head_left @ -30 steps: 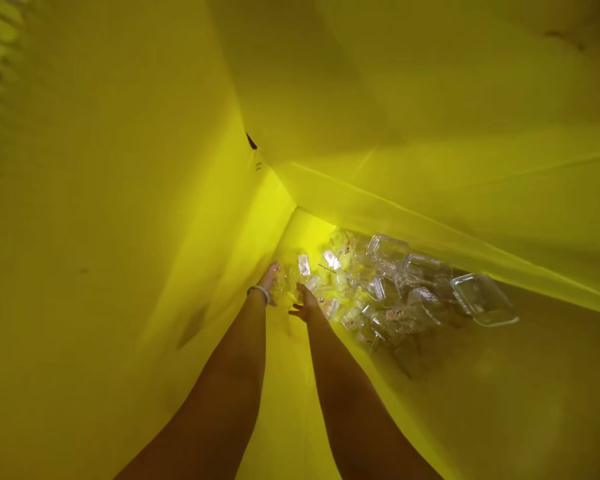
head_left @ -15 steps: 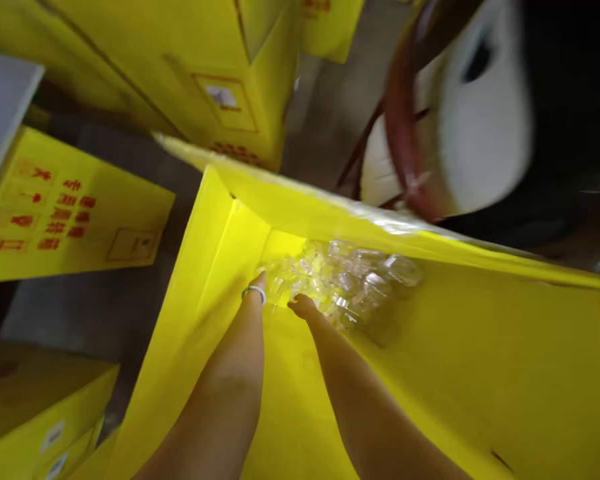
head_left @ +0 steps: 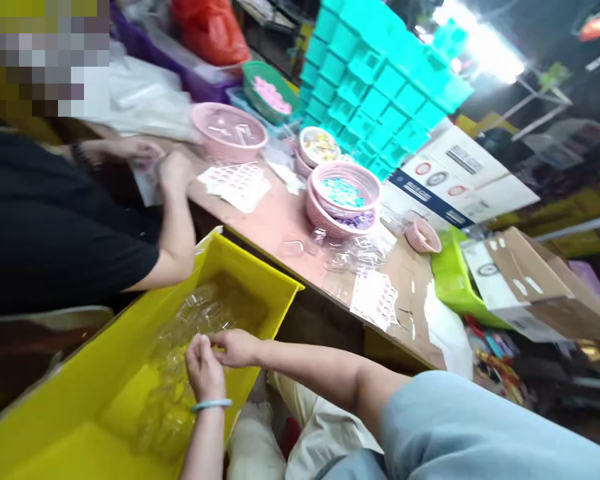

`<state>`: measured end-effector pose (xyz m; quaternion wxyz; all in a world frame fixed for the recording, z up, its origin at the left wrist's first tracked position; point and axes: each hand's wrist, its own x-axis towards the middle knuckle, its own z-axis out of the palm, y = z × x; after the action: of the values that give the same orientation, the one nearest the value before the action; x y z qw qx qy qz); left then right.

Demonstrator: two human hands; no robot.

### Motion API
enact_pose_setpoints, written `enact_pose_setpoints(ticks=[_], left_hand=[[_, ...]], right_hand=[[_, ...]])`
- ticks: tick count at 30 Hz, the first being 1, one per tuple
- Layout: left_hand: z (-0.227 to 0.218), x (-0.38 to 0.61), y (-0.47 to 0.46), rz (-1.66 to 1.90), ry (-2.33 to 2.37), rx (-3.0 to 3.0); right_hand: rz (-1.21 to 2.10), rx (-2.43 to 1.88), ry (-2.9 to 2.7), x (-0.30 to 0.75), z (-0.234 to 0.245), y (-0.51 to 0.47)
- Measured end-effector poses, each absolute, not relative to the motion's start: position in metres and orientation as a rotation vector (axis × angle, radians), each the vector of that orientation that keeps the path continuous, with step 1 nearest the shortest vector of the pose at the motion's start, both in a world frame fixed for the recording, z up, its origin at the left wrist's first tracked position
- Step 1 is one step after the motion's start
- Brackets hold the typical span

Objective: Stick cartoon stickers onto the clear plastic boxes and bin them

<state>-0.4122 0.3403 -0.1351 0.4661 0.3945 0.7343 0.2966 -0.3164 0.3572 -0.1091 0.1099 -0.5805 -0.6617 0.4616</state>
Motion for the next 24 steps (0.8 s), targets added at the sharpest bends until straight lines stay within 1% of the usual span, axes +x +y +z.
enact_pose_setpoints(ticks=[2, 4, 5, 6, 10, 12, 14, 17, 19, 24], left_hand=[[-0.108, -0.358, 0.326, 0.773, 1.632, 1.095], [-0.087, -0.303, 0.313, 0.805, 1.346, 1.200], [-0.079, -0.274, 0.308, 0.797, 1.217, 1.241], [-0.073, -0.245, 0.304, 0.778, 1.108, 1.286], [-0.060, -0.126, 0.299, 0.742, 0.913, 1.579], [-0.061, -0.072, 0.305, 0.778, 0.902, 1.783], [-0.066, -0.026, 0.318, 0.792, 0.893, 1.965], [-0.078, 0.021, 0.341, 0.738, 0.870, 2.106], [-0.087, 0.038, 0.353, 0.694, 0.876, 2.108], [-0.098, 0.064, 0.350, 0.673, 0.986, 1.977]], right_hand=[[1.198, -1.781, -1.811, -0.263, -0.086, 0.321], [1.044, -1.825, -1.689, -0.206, -0.070, 0.284], [0.946, -1.844, -1.625, -0.176, -0.064, 0.266], [0.781, -1.865, -1.540, -0.143, -0.059, 0.250], [0.133, -2.039, -1.177, 0.009, -0.049, 0.206], [-0.017, -2.157, -0.971, 0.089, -0.052, 0.197], [0.011, -2.232, -0.805, 0.159, -0.062, 0.194], [0.214, -2.232, -0.812, 0.226, -0.090, 0.197], [0.262, -2.193, -0.880, 0.243, -0.109, 0.203], [0.128, -2.173, -0.957, 0.245, -0.133, 0.219]])
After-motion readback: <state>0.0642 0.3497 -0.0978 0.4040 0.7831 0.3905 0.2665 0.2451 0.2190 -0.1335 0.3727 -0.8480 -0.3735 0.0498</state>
